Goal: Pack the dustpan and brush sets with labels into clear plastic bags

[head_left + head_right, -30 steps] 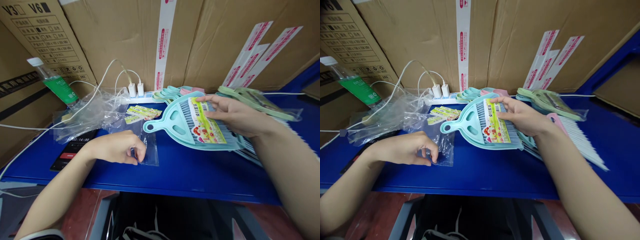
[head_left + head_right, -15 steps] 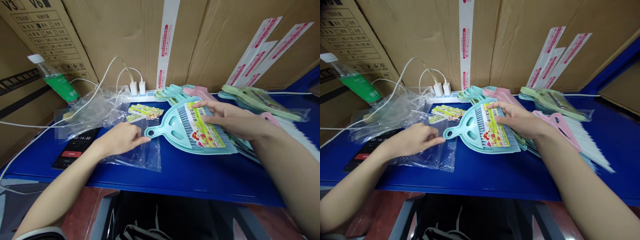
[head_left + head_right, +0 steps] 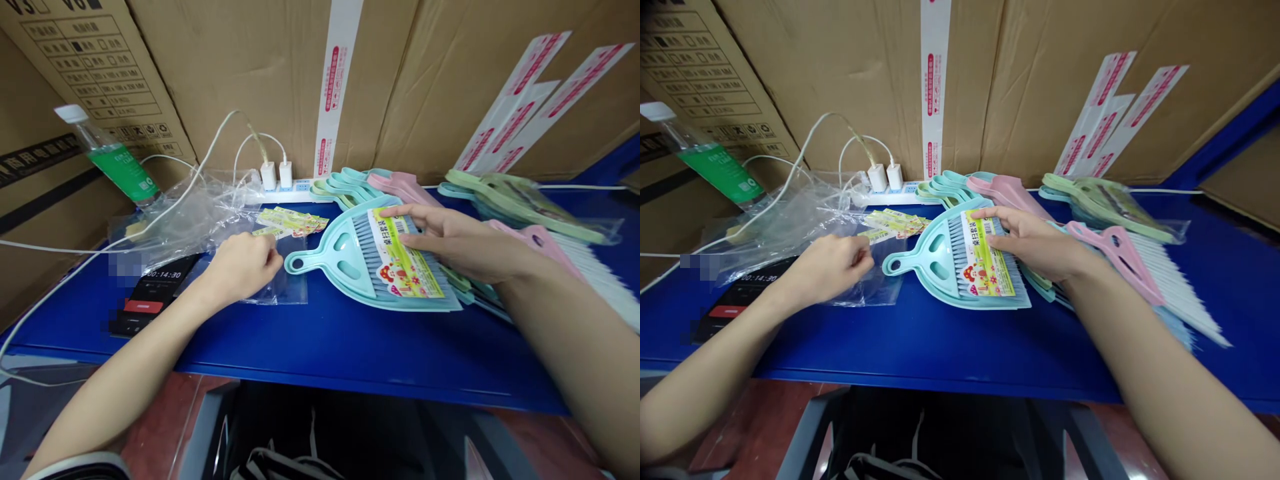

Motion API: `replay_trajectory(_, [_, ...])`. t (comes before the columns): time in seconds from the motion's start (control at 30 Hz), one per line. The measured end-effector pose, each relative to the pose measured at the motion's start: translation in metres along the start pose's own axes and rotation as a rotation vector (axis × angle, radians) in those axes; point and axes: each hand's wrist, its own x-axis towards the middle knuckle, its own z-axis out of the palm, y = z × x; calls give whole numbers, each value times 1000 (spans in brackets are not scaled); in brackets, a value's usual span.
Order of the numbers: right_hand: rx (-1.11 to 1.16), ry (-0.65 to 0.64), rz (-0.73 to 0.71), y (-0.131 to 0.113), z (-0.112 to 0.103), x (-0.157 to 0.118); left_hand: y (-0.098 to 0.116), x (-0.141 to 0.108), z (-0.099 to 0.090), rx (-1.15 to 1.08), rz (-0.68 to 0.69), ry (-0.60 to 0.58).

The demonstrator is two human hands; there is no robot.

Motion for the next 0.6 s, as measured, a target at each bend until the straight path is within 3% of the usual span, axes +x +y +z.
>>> replay_trajectory(0.1, [131,-22,90,0,5,1,1,0,1,-128,100,-37])
replay_trajectory(0.43, [336,-114,25,15,28,3,6,-1,18,-774,396,-17])
replay_trajectory(0.53, [381,-106,19,17,35,4,7,0,16,-747,442,-22])
replay_trajectory(0.6, [399,-88,15,20,39,6,4,1,11,-518,361,29])
